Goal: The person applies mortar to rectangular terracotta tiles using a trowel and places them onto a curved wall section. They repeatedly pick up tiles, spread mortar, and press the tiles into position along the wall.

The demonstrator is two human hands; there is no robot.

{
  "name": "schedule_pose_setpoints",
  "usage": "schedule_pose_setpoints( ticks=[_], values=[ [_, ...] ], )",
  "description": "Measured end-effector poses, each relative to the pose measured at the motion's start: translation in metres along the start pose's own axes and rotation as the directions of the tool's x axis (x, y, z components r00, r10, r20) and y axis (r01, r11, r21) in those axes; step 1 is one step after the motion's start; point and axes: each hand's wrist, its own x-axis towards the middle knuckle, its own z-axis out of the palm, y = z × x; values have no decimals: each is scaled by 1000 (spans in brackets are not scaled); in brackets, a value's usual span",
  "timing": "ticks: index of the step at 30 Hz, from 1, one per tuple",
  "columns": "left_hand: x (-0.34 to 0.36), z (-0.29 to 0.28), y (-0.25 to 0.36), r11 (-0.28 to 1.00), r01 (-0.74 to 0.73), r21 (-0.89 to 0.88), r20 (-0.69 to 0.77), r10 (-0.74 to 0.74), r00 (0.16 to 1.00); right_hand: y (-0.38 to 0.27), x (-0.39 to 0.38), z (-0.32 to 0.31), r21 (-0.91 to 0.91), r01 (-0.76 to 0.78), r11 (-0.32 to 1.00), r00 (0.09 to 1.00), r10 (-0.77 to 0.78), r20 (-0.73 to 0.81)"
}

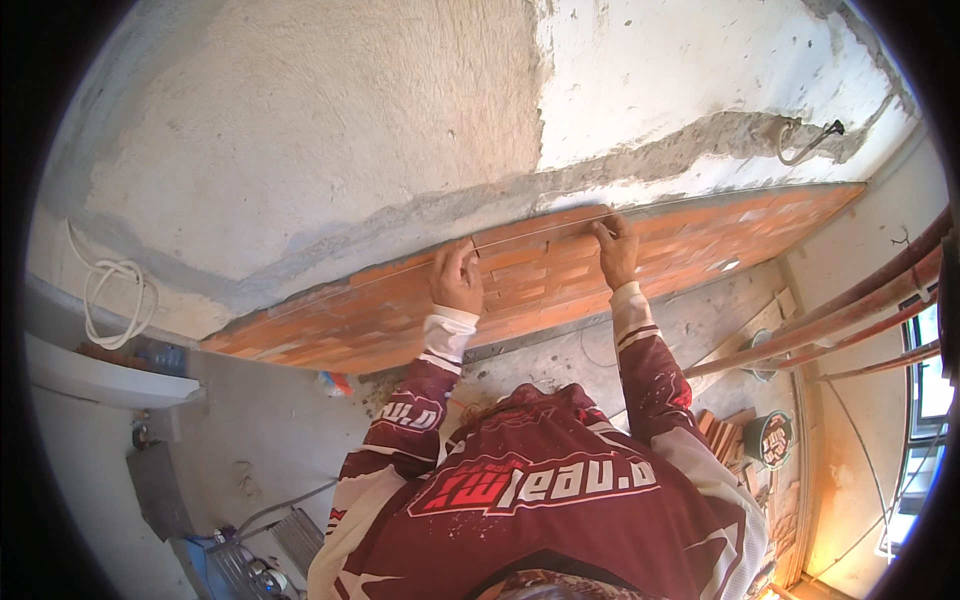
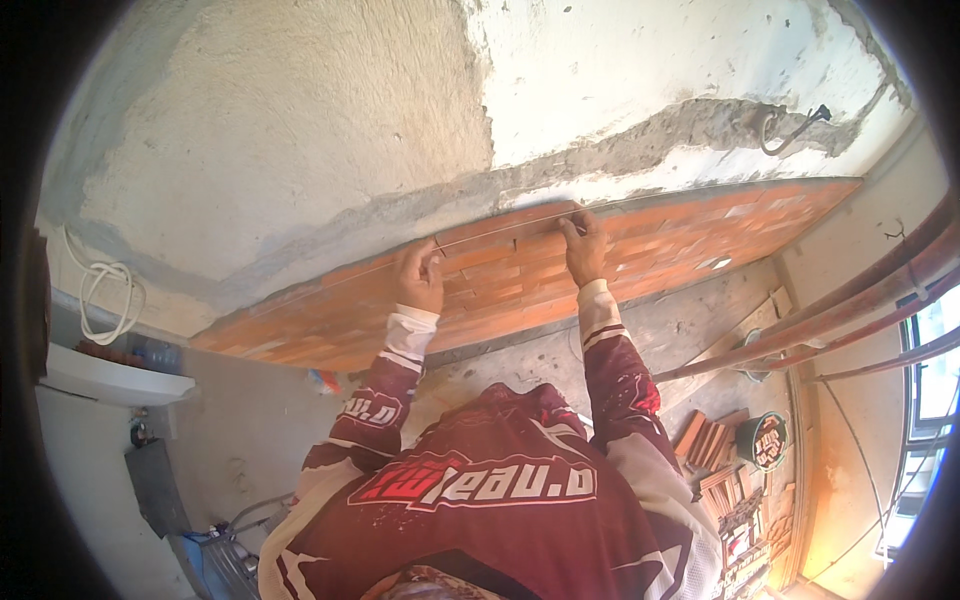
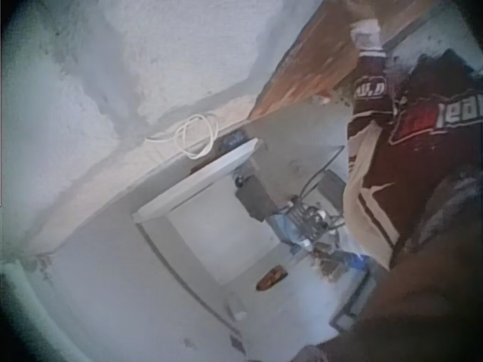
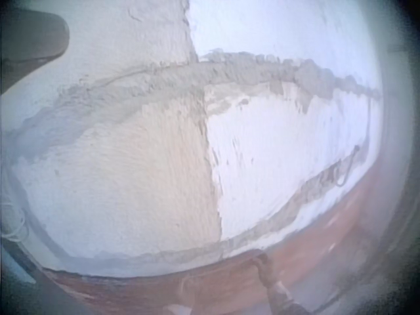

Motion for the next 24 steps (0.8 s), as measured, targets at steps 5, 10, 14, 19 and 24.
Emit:
schedule_pose_setpoints(
  ticks=[5,10,14,19,24],
  values=[
    [33,-23,0,960,-198,197,175,165,971,8,2,-5,-59,15,998,1000,-16,-17],
    [37,-22,6,923,-223,313,261,143,955,-2,0,-4,-83,37,996,999,-38,-13],
    [41,-14,2,936,-137,325,261,50,964,1,1,-5,-63,20,998,999,-21,-28],
    [42,-11,7,925,-145,350,235,63,970,8,4,-7,23,-18,1000,1000,18,-13],
    [40,-8,6,944,-154,293,212,93,973,15,6,-11,-24,-5,1000,1000,5,-4]
  ],
)
